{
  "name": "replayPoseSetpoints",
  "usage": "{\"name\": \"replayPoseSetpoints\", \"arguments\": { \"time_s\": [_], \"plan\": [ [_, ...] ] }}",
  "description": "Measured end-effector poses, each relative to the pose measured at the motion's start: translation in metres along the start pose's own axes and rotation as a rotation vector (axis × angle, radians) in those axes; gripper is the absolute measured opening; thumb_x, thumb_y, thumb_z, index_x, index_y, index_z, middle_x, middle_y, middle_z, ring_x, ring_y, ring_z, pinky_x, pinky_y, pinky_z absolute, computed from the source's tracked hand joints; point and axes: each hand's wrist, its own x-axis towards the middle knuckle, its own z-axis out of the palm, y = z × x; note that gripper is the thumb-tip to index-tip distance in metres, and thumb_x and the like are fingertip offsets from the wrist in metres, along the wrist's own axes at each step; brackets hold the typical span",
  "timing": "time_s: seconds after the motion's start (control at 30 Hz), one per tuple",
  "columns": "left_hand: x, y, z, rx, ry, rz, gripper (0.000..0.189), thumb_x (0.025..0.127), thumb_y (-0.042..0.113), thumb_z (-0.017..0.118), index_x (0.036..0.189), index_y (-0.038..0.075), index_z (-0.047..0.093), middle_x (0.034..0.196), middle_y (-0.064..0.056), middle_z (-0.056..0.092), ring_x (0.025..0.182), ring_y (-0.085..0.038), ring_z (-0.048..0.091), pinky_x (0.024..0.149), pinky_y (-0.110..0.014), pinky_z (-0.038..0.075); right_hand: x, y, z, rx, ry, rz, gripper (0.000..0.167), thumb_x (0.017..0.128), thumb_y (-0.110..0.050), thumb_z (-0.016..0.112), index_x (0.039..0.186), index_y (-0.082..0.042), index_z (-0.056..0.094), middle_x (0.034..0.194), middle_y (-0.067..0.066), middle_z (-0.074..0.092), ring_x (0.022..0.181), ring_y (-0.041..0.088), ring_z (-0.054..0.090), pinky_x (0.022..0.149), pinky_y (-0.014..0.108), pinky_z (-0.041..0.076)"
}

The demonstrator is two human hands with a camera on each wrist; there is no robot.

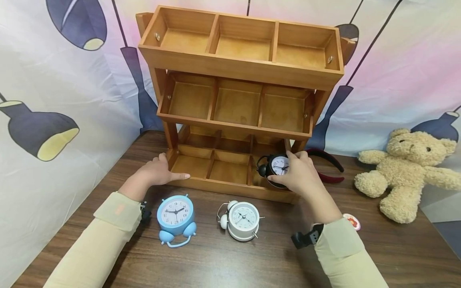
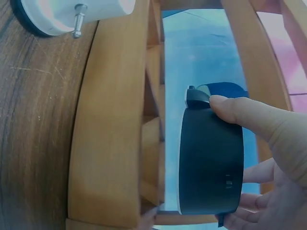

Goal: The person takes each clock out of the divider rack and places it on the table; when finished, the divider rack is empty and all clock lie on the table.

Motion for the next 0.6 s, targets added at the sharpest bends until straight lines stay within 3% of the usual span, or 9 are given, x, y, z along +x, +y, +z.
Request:
{"name": "replayPoseSetpoints", "arguments": {
  "time_s": [0.3, 0.6],
  "plan": [
    [0.0, 0.0, 0.0, -0.004, -0.003, -0.003, 0.129, 0.079, 0.08, 0.057, 0.147, -0.018, 0.011, 0.144, -0.045, 0.029, 0.131, -0.058, 0.035, 0.107, -0.062, 0.033, -0.028, 0.009, -0.013, -0.003, 0.017, -0.015, 0.115, 0.075, -0.059, 0.079, 0.153, 0.007, 0.025, 0.139, 0.04, 0.03, 0.121, 0.051, 0.041, 0.089, 0.064, 0.043],
    [0.0, -0.001, 0.001, 0.0, -0.002, 0.0, 0.129, 0.079, 0.08, 0.057, 0.147, -0.019, 0.011, 0.143, -0.045, 0.029, 0.131, -0.058, 0.035, 0.107, -0.062, 0.033, -0.058, 0.028, -0.012, -0.013, 0.032, -0.023, 0.118, 0.073, -0.063, 0.079, 0.153, 0.005, 0.026, 0.133, 0.039, 0.032, 0.117, 0.05, 0.038, 0.083, 0.062, 0.043]
  ]
}}
